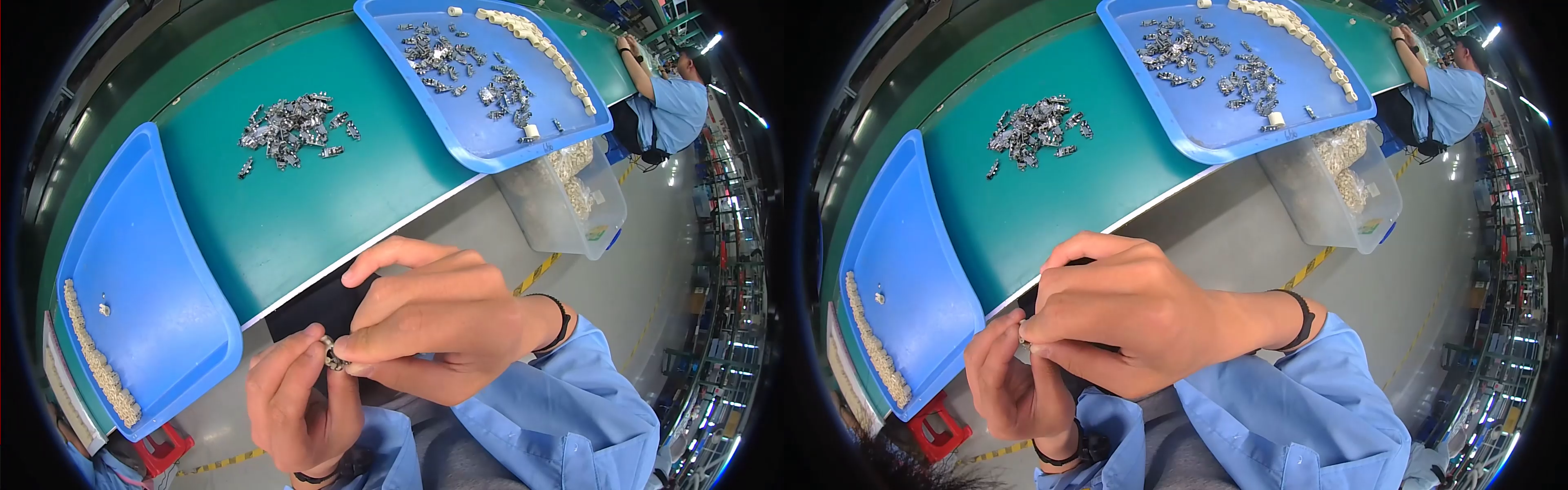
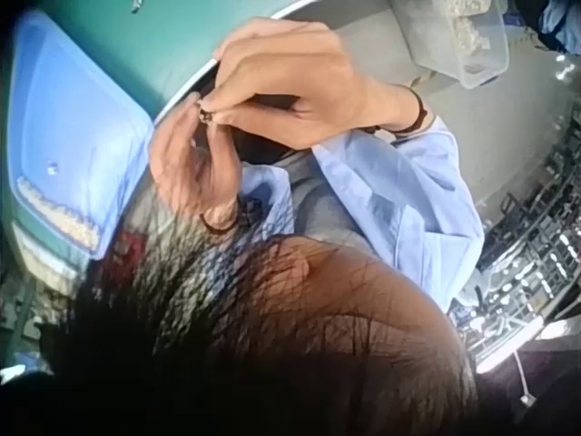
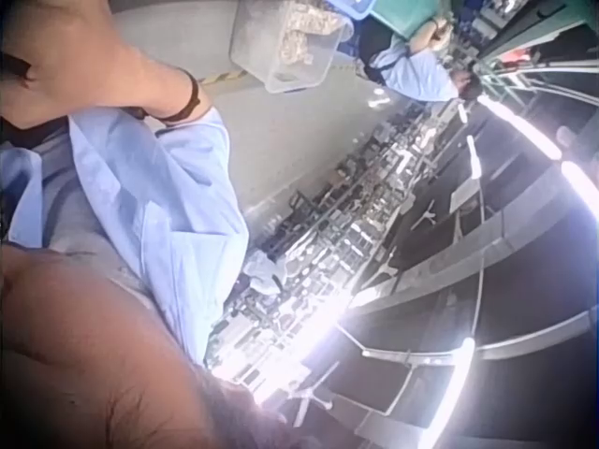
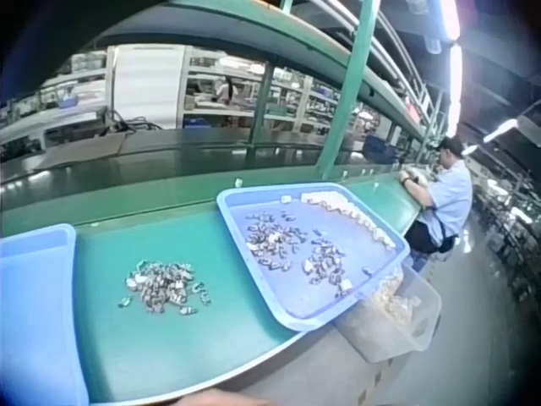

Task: The person picks up a white plastic component and a metal connector, joins them together, and places the assembled unit onto a blue tray, repeating the process.

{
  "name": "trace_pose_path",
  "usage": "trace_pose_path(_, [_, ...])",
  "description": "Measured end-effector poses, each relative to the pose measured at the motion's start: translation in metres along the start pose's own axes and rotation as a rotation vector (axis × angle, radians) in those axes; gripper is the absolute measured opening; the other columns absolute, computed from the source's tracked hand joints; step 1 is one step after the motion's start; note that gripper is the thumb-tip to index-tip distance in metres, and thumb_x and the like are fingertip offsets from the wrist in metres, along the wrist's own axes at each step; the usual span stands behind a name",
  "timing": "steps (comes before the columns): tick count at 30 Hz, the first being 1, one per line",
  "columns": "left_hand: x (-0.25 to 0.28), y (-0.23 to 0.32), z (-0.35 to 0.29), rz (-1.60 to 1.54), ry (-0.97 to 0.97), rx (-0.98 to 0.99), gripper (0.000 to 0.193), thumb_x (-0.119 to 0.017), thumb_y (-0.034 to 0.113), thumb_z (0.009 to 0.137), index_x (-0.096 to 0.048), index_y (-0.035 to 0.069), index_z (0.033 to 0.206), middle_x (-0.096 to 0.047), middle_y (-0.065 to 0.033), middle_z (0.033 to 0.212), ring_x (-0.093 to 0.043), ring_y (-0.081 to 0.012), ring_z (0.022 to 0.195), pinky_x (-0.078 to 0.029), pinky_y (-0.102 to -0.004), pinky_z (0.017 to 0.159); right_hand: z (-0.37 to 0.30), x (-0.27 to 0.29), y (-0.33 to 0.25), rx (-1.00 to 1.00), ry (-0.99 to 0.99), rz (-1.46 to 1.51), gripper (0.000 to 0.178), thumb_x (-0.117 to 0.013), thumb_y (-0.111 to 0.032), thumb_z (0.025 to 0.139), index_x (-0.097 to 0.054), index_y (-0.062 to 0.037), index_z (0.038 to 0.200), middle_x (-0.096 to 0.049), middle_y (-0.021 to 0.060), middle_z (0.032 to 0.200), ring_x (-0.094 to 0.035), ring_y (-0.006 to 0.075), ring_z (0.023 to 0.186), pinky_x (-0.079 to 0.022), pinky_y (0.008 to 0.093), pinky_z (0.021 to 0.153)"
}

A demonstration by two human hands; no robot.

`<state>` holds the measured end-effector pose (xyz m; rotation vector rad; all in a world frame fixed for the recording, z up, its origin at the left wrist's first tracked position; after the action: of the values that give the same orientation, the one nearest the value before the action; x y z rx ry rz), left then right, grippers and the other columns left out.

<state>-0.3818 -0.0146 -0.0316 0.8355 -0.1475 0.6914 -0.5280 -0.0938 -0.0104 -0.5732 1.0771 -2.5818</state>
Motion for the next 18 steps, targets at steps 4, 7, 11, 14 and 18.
trace_pose_path(4, [-0.002,-0.007,-0.005,-0.1,0.009,0.06,0.034,-0.078,-0.008,0.076,-0.068,-0.005,0.108,-0.073,-0.0223,0.104,-0.07,-0.026,0.08,-0.052,-0.0309,0.066,0.001,0.001,0.0,0.045,-0.006,0.011,0.014,-0.08,-0.001,0.083,-0.078,-0.0038,0.097,-0.072,0.0034,0.081,-0.064,0.014,0.061,-0.052,0.0392,0.078])
trace_pose_path(7, [-0.006,-0.016,-0.01,-0.27,0.019,0.161,0.031,-0.078,-0.007,0.078,-0.068,-0.005,0.108,-0.072,-0.0221,0.103,-0.07,-0.0252,0.08,-0.053,-0.0306,0.066,0.003,0.003,0.002,0.106,-0.02,0.001,0.013,-0.078,-0.002,0.084,-0.078,-0.0059,0.096,-0.07,0.0015,0.081,-0.06,0.0129,0.059,-0.049,0.0373,0.074])
trace_pose_path(11, [-0.01,-0.018,-0.011,-0.394,-0.008,0.2,0.028,-0.078,-0.006,0.08,-0.068,-0.004,0.106,-0.071,-0.0218,0.101,-0.069,-0.0239,0.08,-0.053,-0.03,0.068,0.008,0.004,0.001,0.211,-0.059,-0.045,0.01,-0.076,-0.004,0.084,-0.076,-0.0075,0.094,-0.066,-0.001,0.082,-0.055,0.0123,0.058,-0.044,0.0356,0.07])
trace_pose_path(14, [-0.011,-0.021,-0.013,-0.411,-0.049,0.251,0.028,-0.079,-0.004,0.081,-0.067,-0.004,0.107,-0.07,-0.0215,0.1,-0.068,-0.0232,0.08,-0.053,-0.0296,0.069,0.009,0.004,-0.002,0.264,-0.082,-0.064,0.009,-0.074,-0.005,0.084,-0.075,-0.0074,0.093,-0.064,-0.0018,0.082,-0.053,0.0125,0.058,-0.043,0.0354,0.07])
trace_pose_path(18, [-0.01,-0.022,-0.016,-0.418,-0.034,0.27,0.028,-0.08,-0.005,0.081,-0.067,-0.004,0.107,-0.07,-0.0215,0.101,-0.067,-0.0224,0.081,-0.053,-0.0297,0.071,0.007,0.001,0.004,0.256,-0.089,-0.043,0.008,-0.071,-0.003,0.084,-0.074,-0.0061,0.091,-0.062,-0.0016,0.083,-0.053,0.0124,0.058,-0.043,0.035,0.07])
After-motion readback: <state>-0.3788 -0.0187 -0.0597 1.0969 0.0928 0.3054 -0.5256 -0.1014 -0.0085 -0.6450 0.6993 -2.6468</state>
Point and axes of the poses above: each hand's wrist, its own z-axis towards the middle knuckle, its own x-axis out of the back of the hand, y = z × x, the point moved 6 cm from there along z, towards the middle knuckle
